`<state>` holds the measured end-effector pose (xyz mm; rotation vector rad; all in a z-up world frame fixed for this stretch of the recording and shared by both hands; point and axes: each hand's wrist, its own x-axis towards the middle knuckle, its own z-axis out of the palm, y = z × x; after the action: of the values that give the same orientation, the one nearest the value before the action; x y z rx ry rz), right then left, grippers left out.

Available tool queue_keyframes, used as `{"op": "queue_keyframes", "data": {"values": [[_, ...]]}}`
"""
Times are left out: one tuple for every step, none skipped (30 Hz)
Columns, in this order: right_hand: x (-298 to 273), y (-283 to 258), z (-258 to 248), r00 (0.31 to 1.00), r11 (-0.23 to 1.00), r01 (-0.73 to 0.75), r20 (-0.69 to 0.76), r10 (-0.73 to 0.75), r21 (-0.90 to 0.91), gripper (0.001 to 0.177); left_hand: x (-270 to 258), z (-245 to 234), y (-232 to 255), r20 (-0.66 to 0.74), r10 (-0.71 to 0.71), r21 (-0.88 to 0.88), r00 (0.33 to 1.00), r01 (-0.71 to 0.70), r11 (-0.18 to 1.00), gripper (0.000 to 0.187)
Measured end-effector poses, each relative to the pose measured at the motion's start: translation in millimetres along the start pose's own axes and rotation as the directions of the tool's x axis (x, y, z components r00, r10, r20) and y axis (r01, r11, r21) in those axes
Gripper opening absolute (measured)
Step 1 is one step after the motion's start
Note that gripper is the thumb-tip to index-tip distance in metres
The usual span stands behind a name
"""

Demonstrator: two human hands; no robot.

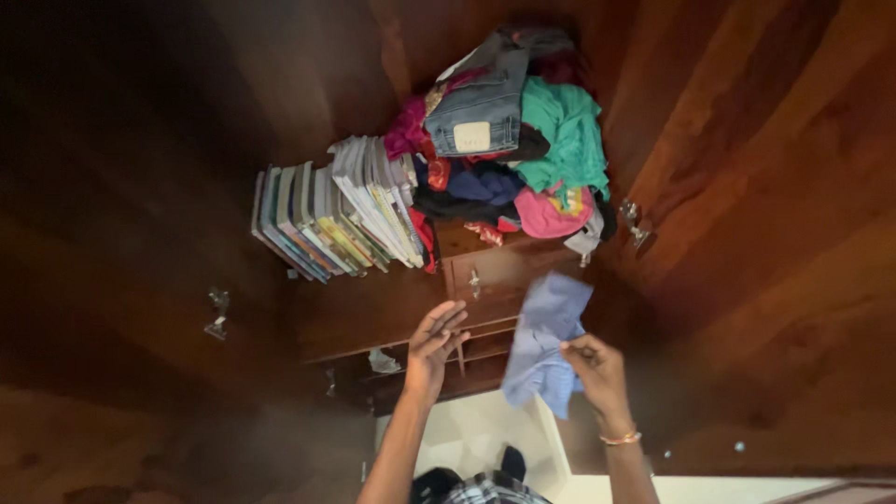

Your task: The person moves books and clothes from a wooden wardrobe to a bed. They repeatedly take items from the wardrobe and place them on the bed, which already has some items on it.

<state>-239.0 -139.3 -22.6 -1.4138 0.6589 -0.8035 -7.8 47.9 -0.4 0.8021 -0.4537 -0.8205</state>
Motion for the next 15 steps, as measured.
{"op": "queue_keyframes", "data": {"values": [[-9, -7, 4, 0.999, 0.999, -0.016, -0.04, 0.015, -0.03, 0.009, -4, -3, 6, 0.009, 0.008, -0.013, 1.0, -0.008, 1.0, 0.059], [-18, -16, 4, 0.996, 0.998, -0.034, -0.08, 0.029, -0.06, 0.011, -9, -4, 11, 0.017, 0.005, -0.021, 1.0, -0.005, 1.0, 0.058], [-33, -23, 6, 0.991, 0.994, -0.062, -0.127, 0.05, -0.09, 0.013, -17, -4, 13, 0.025, -0.009, -0.032, 1.0, 0.009, 0.999, 0.058], [-43, -29, 9, 0.984, 0.993, -0.095, -0.154, 0.084, -0.066, 0.014, -25, -5, 15, 0.034, -0.022, -0.042, 0.999, 0.024, 0.999, 0.058], [-55, -32, 10, 0.973, 0.99, -0.137, -0.19, 0.127, -0.041, 0.016, -36, -7, 15, 0.038, -0.034, -0.031, 0.999, 0.035, 0.999, 0.058], [-69, -34, 12, 0.959, 0.984, -0.177, -0.225, 0.17, -0.013, 0.017, -46, -10, 16, 0.041, -0.046, -0.02, 0.998, 0.047, 0.999, 0.058], [-83, -36, 14, 0.951, 0.986, -0.166, -0.259, 0.167, 0.024, 0.015, -55, -12, 17, 0.048, -0.057, -0.013, 0.997, 0.058, 0.998, 0.058], [-98, -37, 17, 0.942, 0.986, -0.153, -0.292, 0.164, 0.061, 0.013, -66, -14, 17, 0.046, -0.085, 0.002, 0.995, 0.085, 0.996, 0.057], [-112, -36, 18, 0.935, 0.986, -0.135, -0.318, 0.158, 0.094, 0.011, -78, -18, 15, 0.039, -0.105, 0.016, 0.994, 0.104, 0.994, 0.056], [-125, -35, 17, 0.935, 0.994, -0.092, -0.339, 0.105, 0.054, 0.013, -89, -23, 11, 0.033, -0.124, 0.03, 0.992, 0.123, 0.992, 0.055], [-142, -35, 15, 0.931, 0.998, -0.061, -0.359, 0.061, 0.012, 0.015, -103, -27, 4, 0.051, -0.147, 0.049, 0.988, 0.144, 0.988, 0.053], [-160, -35, 15, 0.926, 0.999, -0.03, -0.377, 0.016, -0.031, 0.017, -115, -28, -6, 0.069, -0.169, 0.069, 0.983, 0.164, 0.984, 0.052], [-177, -36, 16, 0.921, 0.999, -0.04, -0.389, 0.032, -0.013, 0.017, -126, -28, -17, 0.093, -0.19, 0.089, 0.977, 0.182, 0.979, 0.051], [-195, -37, 16, 0.915, 0.999, -0.049, -0.401, 0.047, 0.006, 0.017, -139, -27, -30, 0.147, -0.211, 0.141, 0.966, 0.19, 0.972, 0.054], [-210, -40, 15, 0.907, 0.998, -0.053, -0.417, 0.056, 0.019, 0.018, -152, -19, -46, 0.207, -0.23, 0.187, 0.951, 0.193, 0.963, 0.056]]}}
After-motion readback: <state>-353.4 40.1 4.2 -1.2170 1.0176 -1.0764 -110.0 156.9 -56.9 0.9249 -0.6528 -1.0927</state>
